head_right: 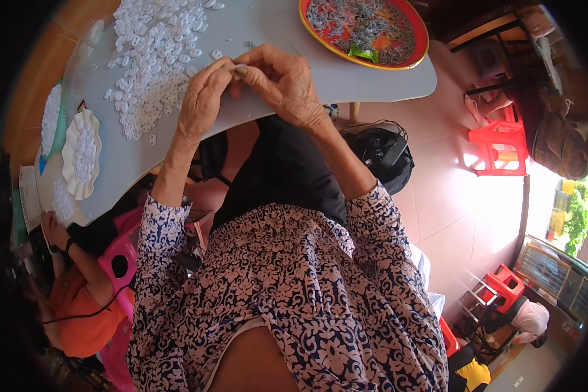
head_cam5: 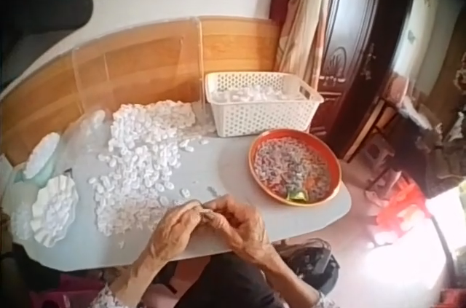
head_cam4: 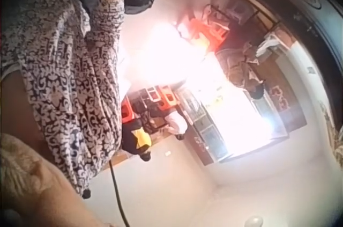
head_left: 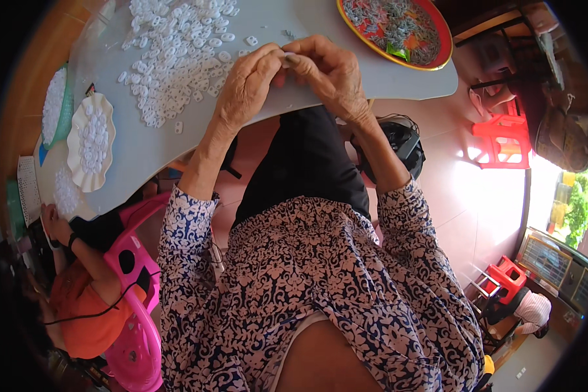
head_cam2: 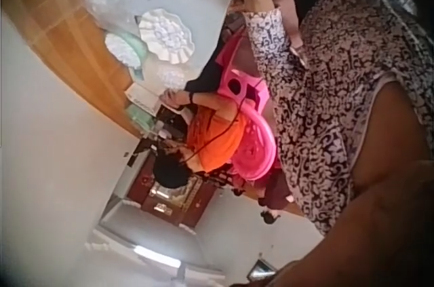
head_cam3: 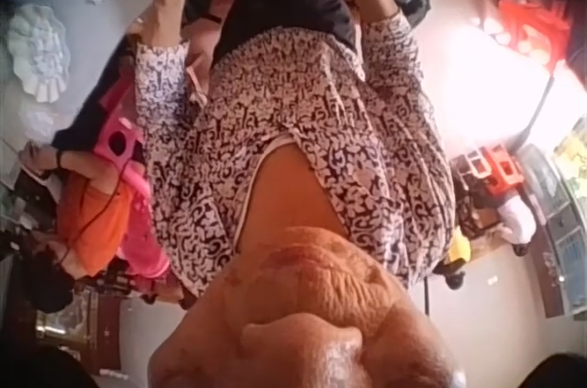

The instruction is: Assembling small plastic and metal components by hand at a workbench.

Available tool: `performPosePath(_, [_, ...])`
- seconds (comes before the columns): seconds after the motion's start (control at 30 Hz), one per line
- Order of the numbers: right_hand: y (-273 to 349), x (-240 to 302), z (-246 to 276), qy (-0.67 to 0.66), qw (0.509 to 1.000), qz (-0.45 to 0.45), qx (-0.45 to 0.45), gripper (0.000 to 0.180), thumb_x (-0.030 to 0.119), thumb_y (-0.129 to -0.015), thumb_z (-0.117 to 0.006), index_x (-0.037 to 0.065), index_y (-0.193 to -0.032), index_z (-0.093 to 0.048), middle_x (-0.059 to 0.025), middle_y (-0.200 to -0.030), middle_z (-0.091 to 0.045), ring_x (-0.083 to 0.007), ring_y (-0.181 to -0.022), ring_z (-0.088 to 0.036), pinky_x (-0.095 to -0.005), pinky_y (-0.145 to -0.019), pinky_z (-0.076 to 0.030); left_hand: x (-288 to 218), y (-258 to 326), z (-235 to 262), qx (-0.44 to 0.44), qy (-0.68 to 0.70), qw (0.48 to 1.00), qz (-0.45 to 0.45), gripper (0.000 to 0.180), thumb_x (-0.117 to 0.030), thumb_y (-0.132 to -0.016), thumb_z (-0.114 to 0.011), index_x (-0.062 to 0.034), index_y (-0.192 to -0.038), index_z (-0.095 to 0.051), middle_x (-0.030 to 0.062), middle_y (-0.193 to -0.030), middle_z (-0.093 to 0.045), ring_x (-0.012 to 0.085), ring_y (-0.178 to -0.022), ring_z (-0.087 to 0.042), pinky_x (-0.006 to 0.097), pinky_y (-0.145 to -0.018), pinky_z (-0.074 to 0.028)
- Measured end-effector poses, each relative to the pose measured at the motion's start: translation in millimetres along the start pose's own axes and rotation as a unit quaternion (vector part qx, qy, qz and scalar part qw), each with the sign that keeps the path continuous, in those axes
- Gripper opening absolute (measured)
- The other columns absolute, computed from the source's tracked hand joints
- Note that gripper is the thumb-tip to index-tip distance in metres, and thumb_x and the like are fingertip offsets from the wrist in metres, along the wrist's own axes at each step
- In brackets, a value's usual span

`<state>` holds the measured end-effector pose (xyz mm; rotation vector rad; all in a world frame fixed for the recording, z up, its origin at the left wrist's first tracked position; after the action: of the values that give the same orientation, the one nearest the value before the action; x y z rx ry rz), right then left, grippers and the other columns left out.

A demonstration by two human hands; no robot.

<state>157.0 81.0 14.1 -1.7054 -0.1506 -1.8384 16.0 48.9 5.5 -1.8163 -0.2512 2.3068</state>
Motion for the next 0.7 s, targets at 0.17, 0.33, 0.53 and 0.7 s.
performPosePath(0.17, [2, -5, 1, -0.058, 0.997, -0.042, -0.035, 0.013, 0.009, -0.089, -0.059, -0.002, -0.096, -0.059, -0.002, -0.074, -0.064, -0.0056, -0.065, -0.054, -0.0212, -0.06, -0.045, -18, 7, 0, 0.014, -0.026, 0.999, 0.034, 0.022, -0.021, -0.092, -0.048, -0.0016, -0.083, -0.05, 0.0012, -0.067, -0.045, 0.0102, -0.065, -0.042, 0.026, -0.059, -0.038])
performPosePath(0.33, [-31, 12, 18, -0.006, 0.999, -0.04, -0.036, 0.011, 0.009, -0.086, -0.063, -0.001, -0.091, -0.061, -0.0012, -0.072, -0.063, -0.0057, -0.064, -0.056, -0.0213, -0.059, -0.046, -5, 17, -2, -0.057, 0.135, 0.989, 0.027, 0.022, -0.018, -0.092, -0.047, 0.0002, -0.08, -0.052, 0.003, -0.067, -0.05, 0.0102, -0.068, -0.048, 0.025, -0.067, -0.04])
performPosePath(0.53, [-169, 60, 117, 0.276, 0.922, 0.201, -0.185, 0.011, 0.007, -0.08, -0.059, -0.002, -0.075, -0.061, -0.0161, -0.07, -0.061, -0.0278, -0.062, -0.059, -0.0355, -0.056, -0.047, -19, 23, 0, -0.099, 0.153, 0.982, 0.05, 0.024, -0.016, -0.092, -0.045, 0.0022, -0.078, -0.052, 0.0039, -0.066, -0.052, 0.0122, -0.07, -0.05, 0.026, -0.071, -0.041])
performPosePath(0.7, [-162, 42, 52, 0.333, 0.924, 0.182, -0.055, 0.016, 0.013, -0.08, -0.062, -0.003, -0.077, -0.061, -0.0168, -0.071, -0.062, -0.0279, -0.065, -0.062, -0.0367, -0.057, -0.047, 0, 34, 4, -0.134, 0.122, 0.983, 0.036, 0.025, -0.017, -0.093, -0.044, 0.0019, -0.078, -0.052, 0.0044, -0.067, -0.053, 0.0116, -0.069, -0.05, 0.025, -0.068, -0.041])
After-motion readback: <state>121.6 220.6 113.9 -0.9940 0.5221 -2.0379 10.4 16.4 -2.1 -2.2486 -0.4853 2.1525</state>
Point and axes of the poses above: each hand's wrist, its own y-axis away from the middle knuckle, its own z-axis out of the back of the hand, x = y × z, the point moved 4 cm from there along -y, towards the middle knuckle
